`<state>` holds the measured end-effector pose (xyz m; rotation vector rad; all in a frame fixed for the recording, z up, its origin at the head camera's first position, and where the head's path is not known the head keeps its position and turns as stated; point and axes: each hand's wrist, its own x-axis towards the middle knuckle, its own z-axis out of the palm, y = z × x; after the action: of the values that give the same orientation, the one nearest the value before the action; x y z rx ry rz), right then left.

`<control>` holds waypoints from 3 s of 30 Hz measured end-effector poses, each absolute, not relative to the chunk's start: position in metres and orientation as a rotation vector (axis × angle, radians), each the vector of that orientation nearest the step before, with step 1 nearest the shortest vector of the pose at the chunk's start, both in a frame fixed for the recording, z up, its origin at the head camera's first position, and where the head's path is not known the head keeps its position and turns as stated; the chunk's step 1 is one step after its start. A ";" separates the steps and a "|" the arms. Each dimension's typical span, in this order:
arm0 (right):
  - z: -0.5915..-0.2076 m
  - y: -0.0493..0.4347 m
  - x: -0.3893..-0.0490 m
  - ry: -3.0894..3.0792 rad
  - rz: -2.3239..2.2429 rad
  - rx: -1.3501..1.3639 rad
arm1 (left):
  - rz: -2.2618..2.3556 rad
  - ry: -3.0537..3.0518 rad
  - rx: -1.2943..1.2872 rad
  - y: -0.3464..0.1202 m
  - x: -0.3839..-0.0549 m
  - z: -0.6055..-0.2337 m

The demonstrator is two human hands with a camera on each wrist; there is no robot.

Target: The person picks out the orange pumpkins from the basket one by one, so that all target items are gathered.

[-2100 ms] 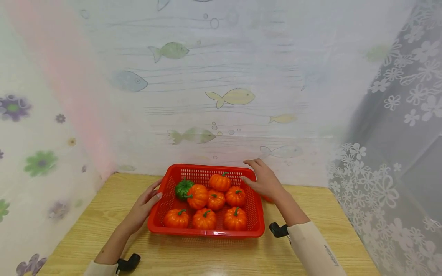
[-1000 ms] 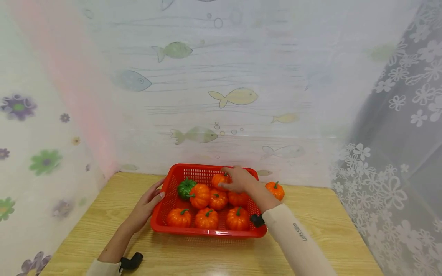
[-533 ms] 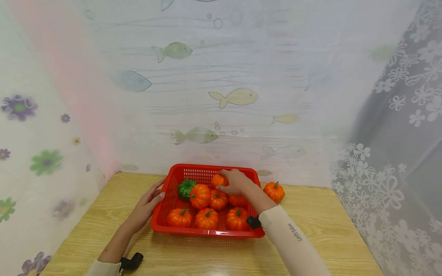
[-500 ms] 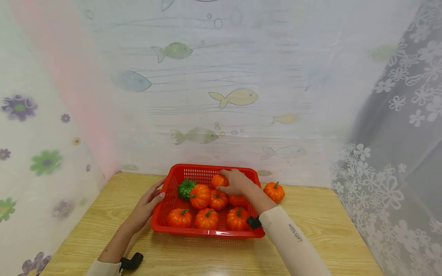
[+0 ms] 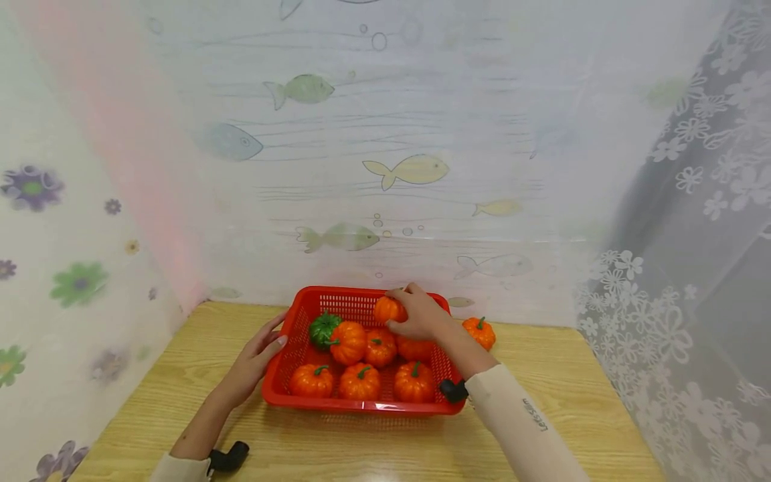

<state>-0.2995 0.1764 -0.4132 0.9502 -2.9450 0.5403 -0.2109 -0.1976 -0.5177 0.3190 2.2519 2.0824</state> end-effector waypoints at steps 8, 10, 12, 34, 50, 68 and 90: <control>-0.404 0.190 -0.293 -2.824 0.665 0.995 | 2.080 2.250 0.338 -0.198 -0.213 -0.521; -0.402 0.194 -0.291 -2.811 0.691 0.988 | 2.083 2.244 0.341 -0.198 -0.213 -0.521; -0.401 0.198 -0.289 -2.804 0.701 0.969 | 2.086 2.240 0.340 -0.198 -0.212 -0.520; -0.392 0.255 -0.271 -2.669 0.812 0.788 | 2.078 2.249 0.305 -0.198 -0.211 -0.519; -0.402 0.290 -0.258 -2.590 0.809 0.679 | 2.075 2.268 0.306 -0.197 -0.210 -0.517; -0.420 0.328 -0.253 -2.581 0.803 0.516 | 2.056 2.336 0.325 -0.198 -0.212 -0.519; -0.465 0.371 -0.267 -2.779 0.777 0.231 | 2.055 2.326 0.317 -0.197 -0.213 -0.521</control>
<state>-0.2667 0.3709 -0.4651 0.2307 -2.7787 0.7771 -0.2135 -0.1968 -0.5211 0.3166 2.3259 2.0550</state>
